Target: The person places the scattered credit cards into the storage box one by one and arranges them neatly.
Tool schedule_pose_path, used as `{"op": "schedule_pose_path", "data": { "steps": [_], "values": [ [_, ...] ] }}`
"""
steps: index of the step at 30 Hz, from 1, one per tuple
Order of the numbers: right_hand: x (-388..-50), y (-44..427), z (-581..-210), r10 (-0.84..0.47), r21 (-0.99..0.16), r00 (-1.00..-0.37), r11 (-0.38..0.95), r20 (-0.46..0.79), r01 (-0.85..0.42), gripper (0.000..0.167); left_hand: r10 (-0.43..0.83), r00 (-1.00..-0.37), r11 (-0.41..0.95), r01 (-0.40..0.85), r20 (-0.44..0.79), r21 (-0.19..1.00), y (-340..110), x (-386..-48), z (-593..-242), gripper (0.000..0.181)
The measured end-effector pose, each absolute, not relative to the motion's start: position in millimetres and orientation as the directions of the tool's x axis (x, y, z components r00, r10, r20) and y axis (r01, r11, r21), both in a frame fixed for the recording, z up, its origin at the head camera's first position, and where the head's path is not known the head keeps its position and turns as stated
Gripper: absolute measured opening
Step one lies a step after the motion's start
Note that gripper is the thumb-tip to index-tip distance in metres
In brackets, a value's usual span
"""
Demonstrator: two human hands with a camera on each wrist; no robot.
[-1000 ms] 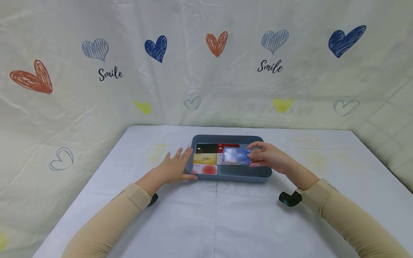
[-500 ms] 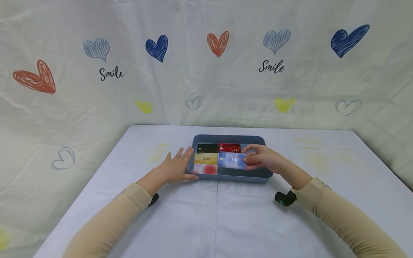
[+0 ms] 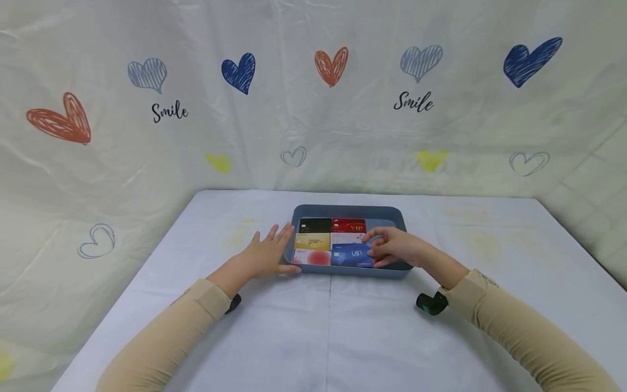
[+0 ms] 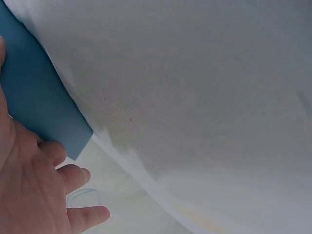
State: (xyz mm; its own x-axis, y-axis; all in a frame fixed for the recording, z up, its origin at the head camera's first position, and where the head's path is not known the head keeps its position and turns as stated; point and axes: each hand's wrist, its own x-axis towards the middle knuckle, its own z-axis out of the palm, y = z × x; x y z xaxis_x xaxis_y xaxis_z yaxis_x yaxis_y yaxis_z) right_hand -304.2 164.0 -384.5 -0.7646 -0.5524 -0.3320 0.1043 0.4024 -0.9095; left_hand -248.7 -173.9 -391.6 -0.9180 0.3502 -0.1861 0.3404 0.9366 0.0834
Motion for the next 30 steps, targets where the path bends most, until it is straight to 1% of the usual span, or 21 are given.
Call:
{"op": "schedule_pose_path", "data": {
  "steps": [9, 12, 17, 22, 26, 30],
  "values": [
    [-298.1, 160.2, -384.4, -0.568, -0.872, -0.752, 0.489, -0.336, 0.02, 0.031, 0.352, -0.917, 0.936, 0.341, -0.188, 0.089, -174.8, -247.3, -390.1, 0.111],
    [-294.0, 158.1, -382.4, -0.555, -0.846, -0.764, 0.533, -0.33, -0.022, 0.035, 0.352, -0.916, 0.936, 0.341, -0.192, 0.091, -174.9, -247.1, -390.2, 0.112],
    [-288.6, 156.7, -379.1, -0.561, -0.789, -0.772, 0.601, -0.3, -0.129, 0.044, 0.351, -0.916, 0.936, 0.34, -0.194, 0.087, -174.7, -246.5, -390.7, 0.112],
    [-289.3, 159.3, -377.9, -0.606, -0.762, -0.747, 0.611, -0.275, -0.214, 0.047, 0.355, -0.915, 0.935, 0.343, -0.192, 0.092, -175.3, -245.2, -389.6, 0.111],
    [-291.7, 161.1, -378.4, -0.641, -0.755, -0.724, 0.6, -0.256, -0.265, 0.046, 0.364, -0.911, 0.931, 0.352, -0.193, 0.095, -176.2, -244.3, -388.9, 0.111],
    [-294.2, 160.5, -378.6, -0.642, -0.728, -0.722, 0.62, -0.256, -0.293, 0.045, 0.363, -0.911, 0.932, 0.352, -0.198, 0.087, -175.1, -243.6, -386.9, 0.111]
  ]
}}
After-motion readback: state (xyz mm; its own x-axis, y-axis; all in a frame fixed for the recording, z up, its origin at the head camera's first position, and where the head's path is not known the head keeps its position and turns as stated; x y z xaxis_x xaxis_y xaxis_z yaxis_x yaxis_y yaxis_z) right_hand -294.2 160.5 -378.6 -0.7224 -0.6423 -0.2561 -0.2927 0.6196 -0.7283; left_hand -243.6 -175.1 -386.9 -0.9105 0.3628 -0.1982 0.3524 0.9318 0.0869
